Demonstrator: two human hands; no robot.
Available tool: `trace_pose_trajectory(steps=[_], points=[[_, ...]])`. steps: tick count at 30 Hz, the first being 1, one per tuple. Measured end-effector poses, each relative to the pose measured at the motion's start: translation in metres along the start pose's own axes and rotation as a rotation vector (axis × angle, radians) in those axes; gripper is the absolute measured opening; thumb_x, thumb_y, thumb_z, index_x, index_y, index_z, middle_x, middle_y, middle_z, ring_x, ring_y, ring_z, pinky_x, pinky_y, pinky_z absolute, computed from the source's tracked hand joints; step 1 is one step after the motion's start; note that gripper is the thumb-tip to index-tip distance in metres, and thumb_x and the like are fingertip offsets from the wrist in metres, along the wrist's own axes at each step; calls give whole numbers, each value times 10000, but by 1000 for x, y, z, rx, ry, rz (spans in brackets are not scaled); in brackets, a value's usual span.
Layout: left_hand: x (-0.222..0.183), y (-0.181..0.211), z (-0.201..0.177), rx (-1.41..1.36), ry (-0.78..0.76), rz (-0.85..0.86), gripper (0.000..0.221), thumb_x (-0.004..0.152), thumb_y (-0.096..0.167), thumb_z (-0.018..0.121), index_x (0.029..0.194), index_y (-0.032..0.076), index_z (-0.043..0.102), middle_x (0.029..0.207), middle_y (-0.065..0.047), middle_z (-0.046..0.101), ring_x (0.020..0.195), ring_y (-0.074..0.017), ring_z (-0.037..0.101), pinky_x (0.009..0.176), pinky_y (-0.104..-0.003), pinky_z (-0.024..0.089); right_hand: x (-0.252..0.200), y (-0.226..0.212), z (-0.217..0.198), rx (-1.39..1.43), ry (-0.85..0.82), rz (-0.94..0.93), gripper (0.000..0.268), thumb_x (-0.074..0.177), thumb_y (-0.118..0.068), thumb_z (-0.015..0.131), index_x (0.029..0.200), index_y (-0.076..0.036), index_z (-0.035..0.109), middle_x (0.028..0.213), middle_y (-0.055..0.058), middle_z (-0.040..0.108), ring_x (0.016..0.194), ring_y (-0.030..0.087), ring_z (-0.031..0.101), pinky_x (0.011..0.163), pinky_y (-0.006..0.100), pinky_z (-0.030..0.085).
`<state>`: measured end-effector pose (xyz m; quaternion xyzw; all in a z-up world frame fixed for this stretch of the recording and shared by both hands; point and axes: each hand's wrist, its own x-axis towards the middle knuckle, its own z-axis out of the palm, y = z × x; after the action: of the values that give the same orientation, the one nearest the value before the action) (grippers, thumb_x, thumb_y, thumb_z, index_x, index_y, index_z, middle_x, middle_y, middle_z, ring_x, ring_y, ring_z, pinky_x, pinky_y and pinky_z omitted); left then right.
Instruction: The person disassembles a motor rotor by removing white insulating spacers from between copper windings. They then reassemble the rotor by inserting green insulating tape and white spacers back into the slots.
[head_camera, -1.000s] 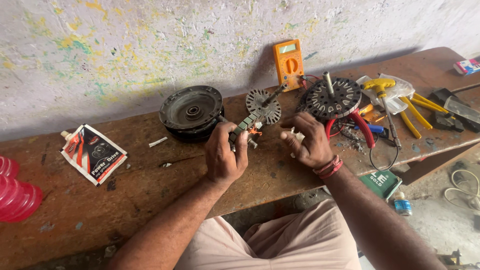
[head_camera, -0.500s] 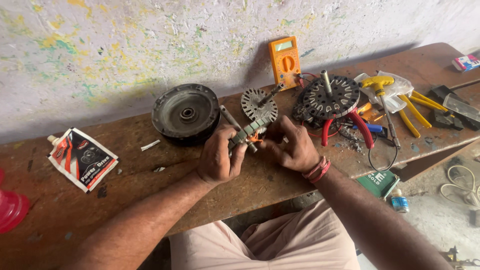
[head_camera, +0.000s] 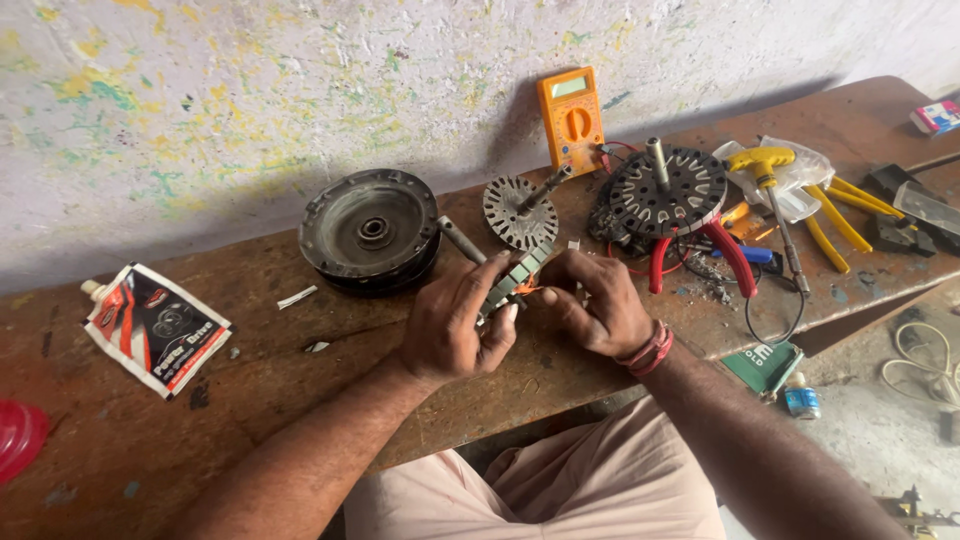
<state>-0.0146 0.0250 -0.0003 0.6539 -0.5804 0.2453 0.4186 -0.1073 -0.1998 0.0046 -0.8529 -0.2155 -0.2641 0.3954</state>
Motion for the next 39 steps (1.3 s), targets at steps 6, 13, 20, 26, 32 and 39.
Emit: trace_pose_trajectory(steps=[6, 13, 20, 26, 32, 39], points=[[-2, -4, 0, 16, 23, 2, 491, 1023, 185, 610, 1406, -97, 486, 1097, -211, 668, 934, -312, 703, 805, -428, 592, -1, -2, 15, 52, 3, 182, 253, 1001, -260, 635, 978, -14, 685, 735, 88, 623, 632, 200, 610, 608, 346, 479], [-4, -6, -3, 20, 31, -55, 499, 995, 201, 625, 1383, -89, 506, 1093, -213, 651, 931, -318, 697, 790, -429, 592, 4, -7, 31, 329, 100, 259, 147, 1032, -141, 651, 1051, -5, 704, 794, 84, 646, 704, 168, 599, 644, 311, 499], [-3, -6, -2, 12, 17, -73, 473, 1013, 212, 606, 1373, -83, 524, 1062, -185, 639, 902, -287, 692, 760, -412, 583, 5, -25, 34, -389, 333, -78, 181, 891, 16, 751, 1066, -3, 710, 865, 111, 689, 716, 238, 645, 617, 363, 495], [-4, -3, -3, 3, 15, -60, 468, 1011, 214, 608, 1357, -92, 535, 1059, -191, 631, 898, -273, 691, 744, -391, 594, -4, -16, 31, -116, 302, 85, 94, 907, -79, 764, 987, -32, 747, 758, 72, 691, 646, 160, 636, 564, 321, 480], [-4, -2, -4, 44, 12, -45, 486, 1010, 202, 618, 1370, -108, 520, 1079, -206, 633, 919, -284, 691, 748, -402, 595, -15, 10, 27, 731, 80, 511, 483, 1060, -410, 526, 1013, 10, 760, 731, 58, 714, 589, 120, 609, 543, 251, 465], [-4, 7, -5, 100, -42, 56, 516, 989, 185, 664, 1406, -79, 510, 1160, -208, 657, 960, -304, 712, 803, -404, 597, -18, 24, 22, 1036, -43, 646, 395, 1053, -333, 598, 943, 25, 727, 666, 69, 653, 499, 124, 521, 458, 253, 408]])
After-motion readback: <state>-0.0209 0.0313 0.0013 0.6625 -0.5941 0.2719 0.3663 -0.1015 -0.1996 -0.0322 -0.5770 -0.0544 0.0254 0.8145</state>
